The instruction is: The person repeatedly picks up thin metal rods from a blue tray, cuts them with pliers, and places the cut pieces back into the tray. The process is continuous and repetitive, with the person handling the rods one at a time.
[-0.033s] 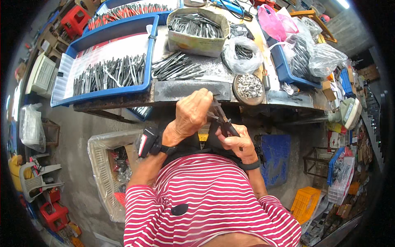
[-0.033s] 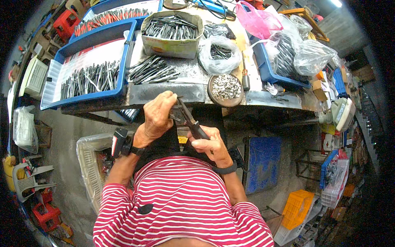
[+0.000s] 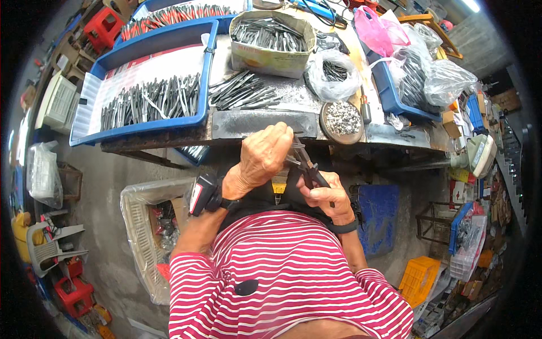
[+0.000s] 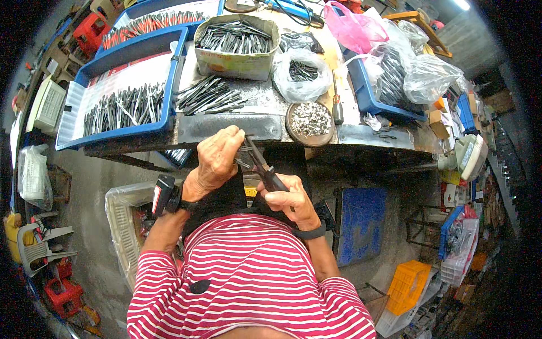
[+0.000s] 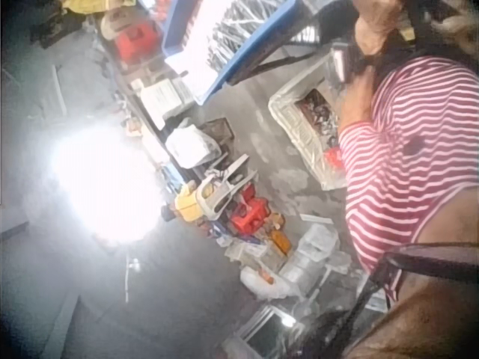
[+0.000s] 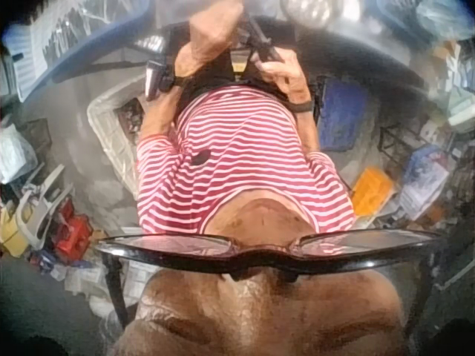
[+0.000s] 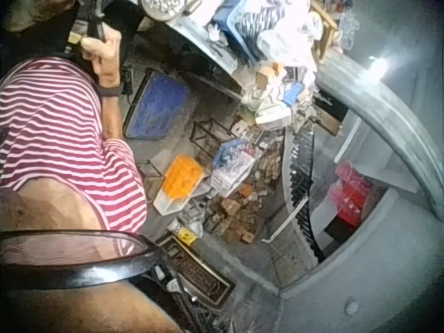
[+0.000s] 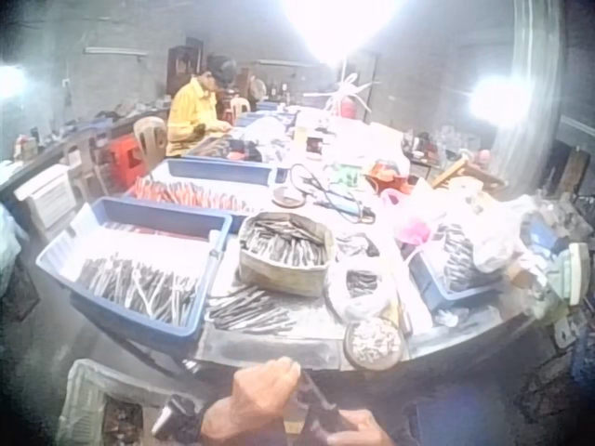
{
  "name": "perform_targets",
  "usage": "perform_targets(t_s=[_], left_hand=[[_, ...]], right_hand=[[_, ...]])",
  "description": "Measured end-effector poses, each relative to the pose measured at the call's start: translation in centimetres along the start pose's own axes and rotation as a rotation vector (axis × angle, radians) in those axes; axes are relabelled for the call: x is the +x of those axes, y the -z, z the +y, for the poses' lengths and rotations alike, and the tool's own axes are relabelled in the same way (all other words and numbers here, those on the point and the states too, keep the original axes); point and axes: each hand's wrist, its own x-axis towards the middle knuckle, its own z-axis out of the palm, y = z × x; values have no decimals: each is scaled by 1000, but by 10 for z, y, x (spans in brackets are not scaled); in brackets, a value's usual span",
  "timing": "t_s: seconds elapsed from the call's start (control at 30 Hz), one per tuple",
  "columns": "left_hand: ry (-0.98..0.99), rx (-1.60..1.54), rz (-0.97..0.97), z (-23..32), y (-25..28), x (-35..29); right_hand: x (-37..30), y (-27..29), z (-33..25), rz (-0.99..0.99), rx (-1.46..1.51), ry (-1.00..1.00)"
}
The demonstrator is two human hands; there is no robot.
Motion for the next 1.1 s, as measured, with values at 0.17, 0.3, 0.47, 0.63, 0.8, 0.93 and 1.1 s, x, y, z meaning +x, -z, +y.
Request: perform_targets(t_s=[0.17, 0.3, 0.47, 0.63, 0.8, 0.93, 1.1], left_hand=[[86, -57, 48, -5, -5, 3], [602, -297, 132, -14, -6, 14], [873, -765, -20, -51, 13, 25], [759, -314, -174, -74, 4, 34], [567, 36, -389, -84, -9, 34], [330, 155, -341, -89, -22, 29], [261, 216, -387, -92, -26, 28]], right_hand=[[2, 1, 5, 5, 18, -5], [7, 4, 3, 91, -138, 131], [6, 13, -2, 227, -244, 272], [5, 14, -4, 275, -253, 337], [5, 16, -9, 280, -314, 356], [6, 16, -10, 303, -362, 375], [6, 15, -9, 323, -378, 364]])
